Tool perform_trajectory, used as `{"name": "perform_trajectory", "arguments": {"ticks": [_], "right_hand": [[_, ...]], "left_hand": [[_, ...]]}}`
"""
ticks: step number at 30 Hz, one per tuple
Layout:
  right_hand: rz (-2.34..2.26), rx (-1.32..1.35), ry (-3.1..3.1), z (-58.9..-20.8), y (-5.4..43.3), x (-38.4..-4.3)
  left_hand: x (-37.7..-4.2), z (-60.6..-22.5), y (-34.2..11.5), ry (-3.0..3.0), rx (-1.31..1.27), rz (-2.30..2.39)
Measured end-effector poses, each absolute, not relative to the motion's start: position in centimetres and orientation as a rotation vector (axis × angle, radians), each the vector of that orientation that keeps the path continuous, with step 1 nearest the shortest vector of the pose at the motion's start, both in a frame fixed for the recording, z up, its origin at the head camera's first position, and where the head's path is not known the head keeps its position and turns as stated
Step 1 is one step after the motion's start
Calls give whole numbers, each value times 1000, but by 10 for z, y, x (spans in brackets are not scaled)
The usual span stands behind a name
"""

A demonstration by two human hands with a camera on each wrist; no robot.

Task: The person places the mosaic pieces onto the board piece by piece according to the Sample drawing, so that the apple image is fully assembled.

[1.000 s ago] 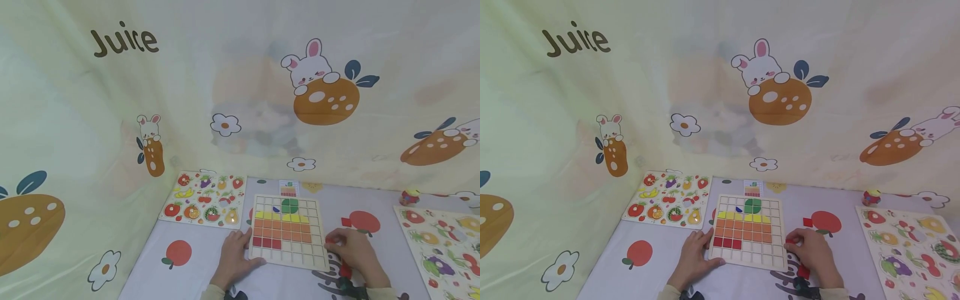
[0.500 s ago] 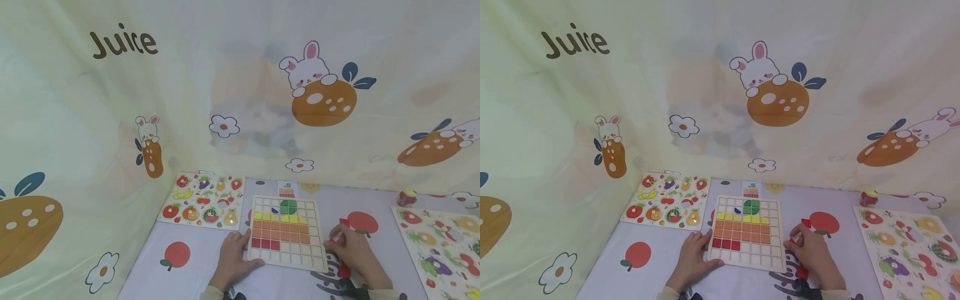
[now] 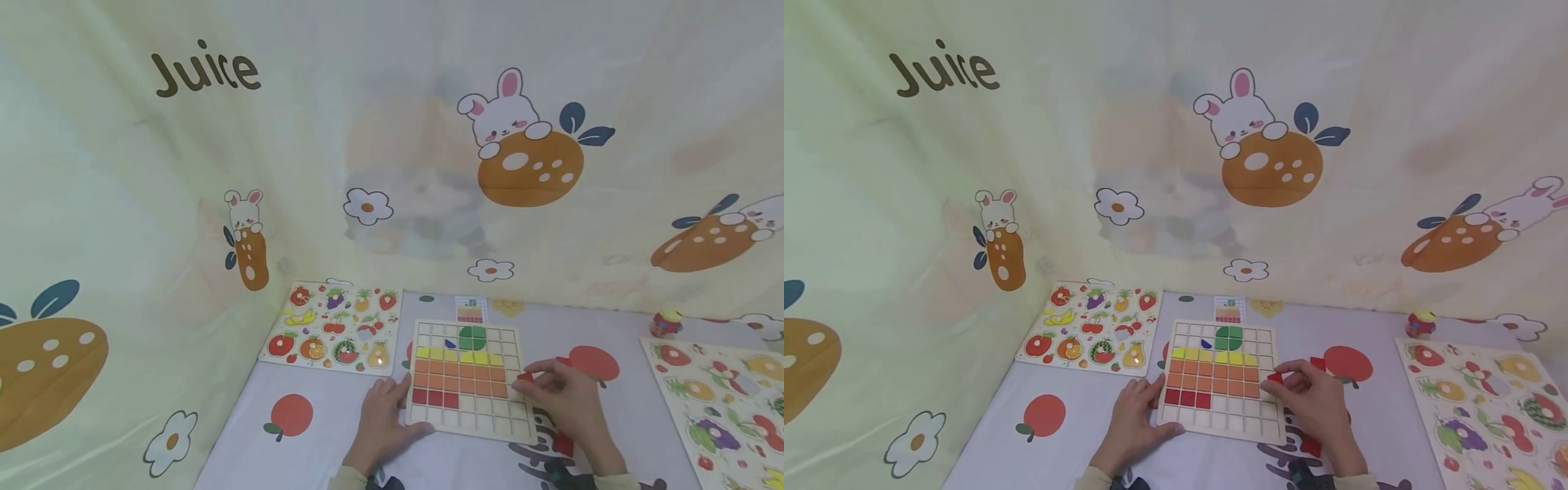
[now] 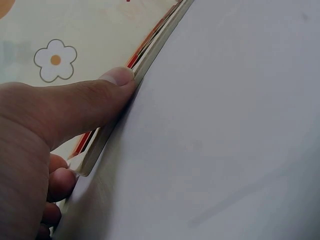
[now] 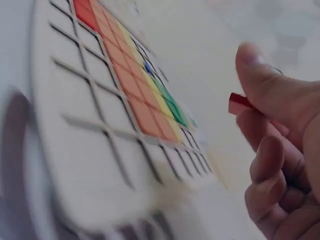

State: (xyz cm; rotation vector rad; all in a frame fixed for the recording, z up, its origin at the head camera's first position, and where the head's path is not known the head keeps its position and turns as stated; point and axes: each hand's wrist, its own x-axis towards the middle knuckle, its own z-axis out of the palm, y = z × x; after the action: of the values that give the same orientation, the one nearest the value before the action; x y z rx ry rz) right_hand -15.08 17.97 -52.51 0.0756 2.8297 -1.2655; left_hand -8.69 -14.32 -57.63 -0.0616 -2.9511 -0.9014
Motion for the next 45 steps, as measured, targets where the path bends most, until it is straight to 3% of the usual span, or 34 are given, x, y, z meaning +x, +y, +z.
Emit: {"name": "perform_trajectory", "arguments": {"ticks": [8,15,34,45], "right_hand": [[-1409,94,2637,-540,136,-137],[-1483,-44,2560,-547,121,-129],[-1319,-280,2786,-561,112,-123],[-1271,-240,2782,-562,112,-120]], "left_hand": [[-90,-574,-149,-2971,-64,-935],[-90,-573,-146,-2975,-53,-961],[-90,-569,-145,-2982,-57,-945],[-87,-575,-143,-2983,-62,-932]]}}
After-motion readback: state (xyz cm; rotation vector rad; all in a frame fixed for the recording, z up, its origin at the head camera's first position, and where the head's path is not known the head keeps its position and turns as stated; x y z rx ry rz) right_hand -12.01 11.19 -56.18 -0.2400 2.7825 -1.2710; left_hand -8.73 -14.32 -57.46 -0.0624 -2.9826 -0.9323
